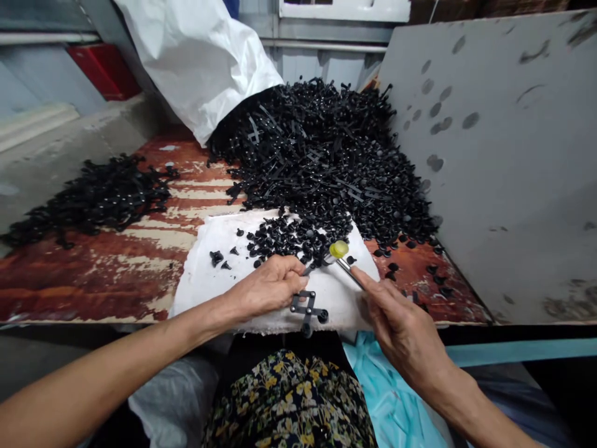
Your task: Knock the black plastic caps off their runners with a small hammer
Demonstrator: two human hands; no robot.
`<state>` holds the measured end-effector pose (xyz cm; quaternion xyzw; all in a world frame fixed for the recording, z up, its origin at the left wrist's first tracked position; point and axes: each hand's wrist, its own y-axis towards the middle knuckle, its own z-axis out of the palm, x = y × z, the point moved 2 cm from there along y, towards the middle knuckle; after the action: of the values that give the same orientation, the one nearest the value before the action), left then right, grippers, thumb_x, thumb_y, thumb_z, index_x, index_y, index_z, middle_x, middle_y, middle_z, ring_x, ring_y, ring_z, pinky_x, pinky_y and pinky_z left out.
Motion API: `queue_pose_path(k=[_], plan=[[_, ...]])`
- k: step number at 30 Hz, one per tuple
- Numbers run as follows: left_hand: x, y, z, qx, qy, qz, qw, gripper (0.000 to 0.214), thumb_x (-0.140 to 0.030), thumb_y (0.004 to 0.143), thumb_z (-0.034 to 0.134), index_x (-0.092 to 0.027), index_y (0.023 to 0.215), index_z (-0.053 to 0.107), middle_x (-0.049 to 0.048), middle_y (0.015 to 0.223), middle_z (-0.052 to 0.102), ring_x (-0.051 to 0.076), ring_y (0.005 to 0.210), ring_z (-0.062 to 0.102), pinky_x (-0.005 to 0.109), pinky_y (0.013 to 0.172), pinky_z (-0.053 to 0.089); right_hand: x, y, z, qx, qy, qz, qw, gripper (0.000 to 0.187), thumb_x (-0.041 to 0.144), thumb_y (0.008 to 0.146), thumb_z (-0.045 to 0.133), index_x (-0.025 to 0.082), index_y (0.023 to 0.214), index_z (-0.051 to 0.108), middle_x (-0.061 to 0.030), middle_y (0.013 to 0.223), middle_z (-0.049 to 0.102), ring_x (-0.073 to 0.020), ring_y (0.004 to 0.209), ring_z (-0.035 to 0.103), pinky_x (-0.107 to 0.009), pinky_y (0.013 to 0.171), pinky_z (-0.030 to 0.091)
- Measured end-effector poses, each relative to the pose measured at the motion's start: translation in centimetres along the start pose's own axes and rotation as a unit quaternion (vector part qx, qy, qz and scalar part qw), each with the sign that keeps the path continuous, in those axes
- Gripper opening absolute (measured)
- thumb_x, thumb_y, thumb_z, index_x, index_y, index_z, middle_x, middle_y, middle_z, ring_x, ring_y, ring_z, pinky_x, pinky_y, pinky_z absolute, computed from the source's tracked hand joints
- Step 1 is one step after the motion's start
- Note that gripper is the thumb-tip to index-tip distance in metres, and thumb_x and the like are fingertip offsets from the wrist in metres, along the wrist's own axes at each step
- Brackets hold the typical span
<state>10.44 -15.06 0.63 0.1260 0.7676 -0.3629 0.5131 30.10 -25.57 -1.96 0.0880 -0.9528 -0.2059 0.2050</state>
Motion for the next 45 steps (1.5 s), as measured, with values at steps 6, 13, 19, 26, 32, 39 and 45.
queue_pose_path(k=[6, 13, 19, 26, 32, 39, 45], plan=[[0.2, 1.5, 0.3, -0.046, 0.016, 0.039, 0.998, 0.016, -0.028, 0.075, 0.058, -0.016, 0.065, 0.058, -0.0057, 0.05, 0.046, 0.007, 0.044, 0.032, 0.019, 0.043, 0.021, -0.3, 0.4, 0.0, 0.047, -0.062, -0.002, 0.997, 0.049, 0.007, 0.09, 0.037, 0.014, 0.133, 0.058, -0.0152, 0.094, 0.073, -0.027, 0.071, 0.074, -0.036, 0.052, 0.06], [0.3, 1.8, 0.6, -0.04, -0.041, 0.001, 0.998, 0.018, -0.028, 0.077, 0.058, -0.016, 0.064, 0.055, -0.0037, 0.054, 0.049, 0.008, 0.049, 0.044, 0.017, 0.047, 0.028, -1.2, -0.5, -0.1, 0.008, 0.078, 0.037, 0.996, 0.045, 0.011, 0.092, 0.042, 0.017, 0.134, 0.058, -0.0146, 0.118, 0.071, -0.0244, 0.101, 0.071, -0.037, 0.083, 0.059], [0.1, 1.9, 0.7, -0.047, -0.048, -0.031, 0.997, 0.018, -0.024, 0.079, 0.057, -0.016, 0.064, 0.054, -0.0047, 0.051, 0.047, 0.007, 0.046, 0.043, 0.016, 0.045, 0.025, -2.1, -1.1, 0.3, 0.004, 0.138, 0.109, 0.984, 0.041, 0.018, 0.093, 0.046, 0.017, 0.132, 0.06, -0.0133, 0.125, 0.068, -0.0245, 0.11, 0.067, -0.04, 0.094, 0.054], [0.1, 2.0, 0.6, -0.045, -0.028, -0.029, 0.998, 0.016, -0.026, 0.078, 0.057, -0.016, 0.066, 0.055, -0.005, 0.053, 0.048, 0.006, 0.046, 0.041, 0.017, 0.045, 0.025, -2.0, -1.0, 0.5, -0.006, 0.14, 0.098, 0.985, 0.042, 0.017, 0.093, 0.044, 0.013, 0.131, 0.059, -0.0154, 0.126, 0.067, -0.0245, 0.112, 0.066, -0.038, 0.094, 0.054], [0.4, 2.3, 0.3, -0.037, 0.029, 0.007, 0.999, 0.019, -0.031, 0.078, 0.056, -0.016, 0.067, 0.055, -0.0055, 0.055, 0.049, 0.007, 0.048, 0.039, 0.019, 0.048, 0.027, -2.1, -1.1, 0.5, -0.012, 0.134, 0.089, 0.987, 0.041, 0.017, 0.093, 0.044, 0.014, 0.131, 0.06, -0.0143, 0.125, 0.068, -0.024, 0.113, 0.065, -0.037, 0.094, 0.054], [0.2, 2.3, 0.3, -0.034, 0.063, 0.02, 0.997, 0.02, -0.033, 0.078, 0.055, -0.016, 0.07, 0.057, -0.0038, 0.058, 0.052, 0.008, 0.052, 0.043, 0.02, 0.049, 0.029, -2.1, -1.1, 0.5, -0.012, 0.139, 0.091, 0.986, 0.042, 0.016, 0.093, 0.044, 0.014, 0.132, 0.059, -0.0145, 0.126, 0.067, -0.0244, 0.113, 0.066, -0.039, 0.096, 0.053], [0.4, 2.4, 0.2, -0.03, 0.081, 0.028, 0.996, 0.02, -0.033, 0.08, 0.053, -0.015, 0.073, 0.058, -0.0026, 0.061, 0.054, 0.008, 0.053, 0.044, 0.021, 0.049, 0.03, -2.1, -1.1, 0.5, -0.014, 0.13, 0.082, 0.988, 0.041, 0.016, 0.093, 0.044, 0.009, 0.13, 0.06, -0.0173, 0.125, 0.067, -0.0241, 0.113, 0.066, -0.038, 0.095, 0.053]])
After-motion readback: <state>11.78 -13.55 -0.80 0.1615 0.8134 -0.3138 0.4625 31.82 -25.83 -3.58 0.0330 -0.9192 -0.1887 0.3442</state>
